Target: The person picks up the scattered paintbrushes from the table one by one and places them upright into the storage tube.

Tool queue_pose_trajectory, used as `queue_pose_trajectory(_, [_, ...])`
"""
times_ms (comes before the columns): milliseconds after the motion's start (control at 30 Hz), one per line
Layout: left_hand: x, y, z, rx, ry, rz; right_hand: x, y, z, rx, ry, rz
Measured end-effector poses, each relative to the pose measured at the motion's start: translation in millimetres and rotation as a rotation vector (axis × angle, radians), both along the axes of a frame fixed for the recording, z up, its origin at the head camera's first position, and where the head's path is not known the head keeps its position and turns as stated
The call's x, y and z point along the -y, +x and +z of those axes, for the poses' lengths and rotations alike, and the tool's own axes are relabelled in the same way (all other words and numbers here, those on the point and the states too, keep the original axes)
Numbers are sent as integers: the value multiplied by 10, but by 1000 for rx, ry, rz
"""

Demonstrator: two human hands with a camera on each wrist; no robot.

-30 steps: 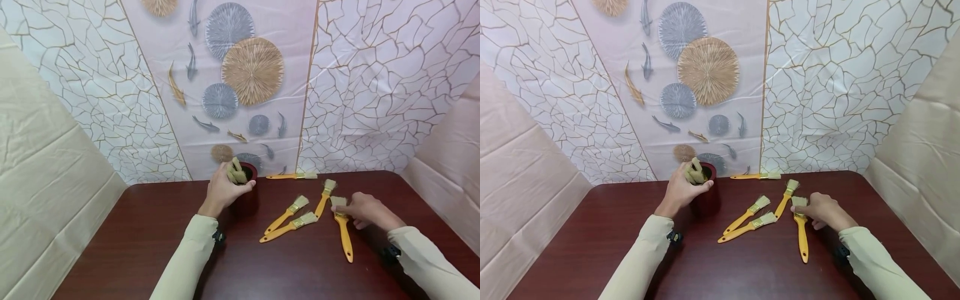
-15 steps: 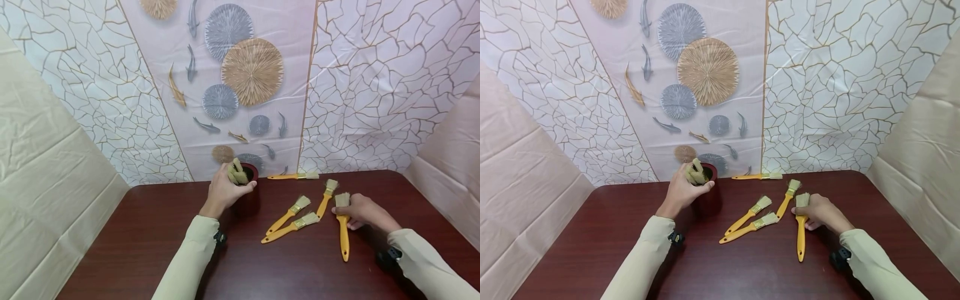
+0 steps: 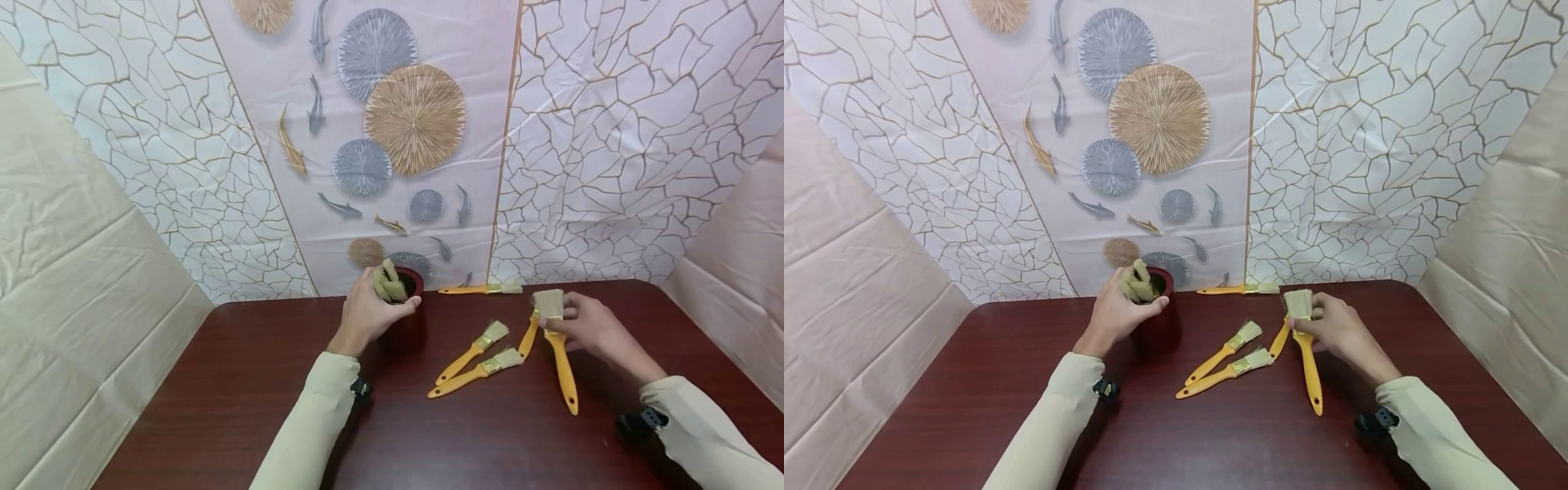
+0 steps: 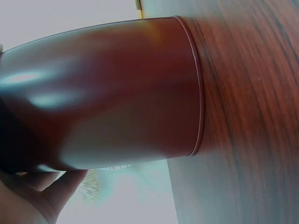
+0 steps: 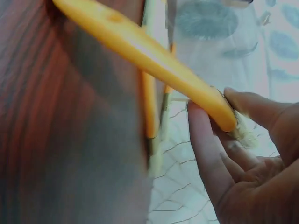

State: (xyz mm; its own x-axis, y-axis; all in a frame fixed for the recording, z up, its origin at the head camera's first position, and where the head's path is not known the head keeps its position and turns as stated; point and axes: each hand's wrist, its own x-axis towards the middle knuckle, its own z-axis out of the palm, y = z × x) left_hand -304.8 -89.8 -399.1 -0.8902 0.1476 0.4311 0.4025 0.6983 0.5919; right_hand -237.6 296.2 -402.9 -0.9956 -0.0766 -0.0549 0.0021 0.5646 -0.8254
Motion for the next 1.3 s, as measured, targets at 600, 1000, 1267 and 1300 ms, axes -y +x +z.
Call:
queue_pose_trajectory(600, [24,4,-12,5,1,-3,571,68,719,-396,94,-2])
queue_pose_trajectory(1000, [7,-14,-9,-2,7,-4,1151,-132,1348,-561,11,65])
queue_pose_trajectory(1267, [17,-10,-5,5,13,-10,1583,-258,1662,-654,-77,125])
queue_pose_trajectory(1300, [17,-12,-5,6,13,-12,1632,-269,1683,-657,-96,134])
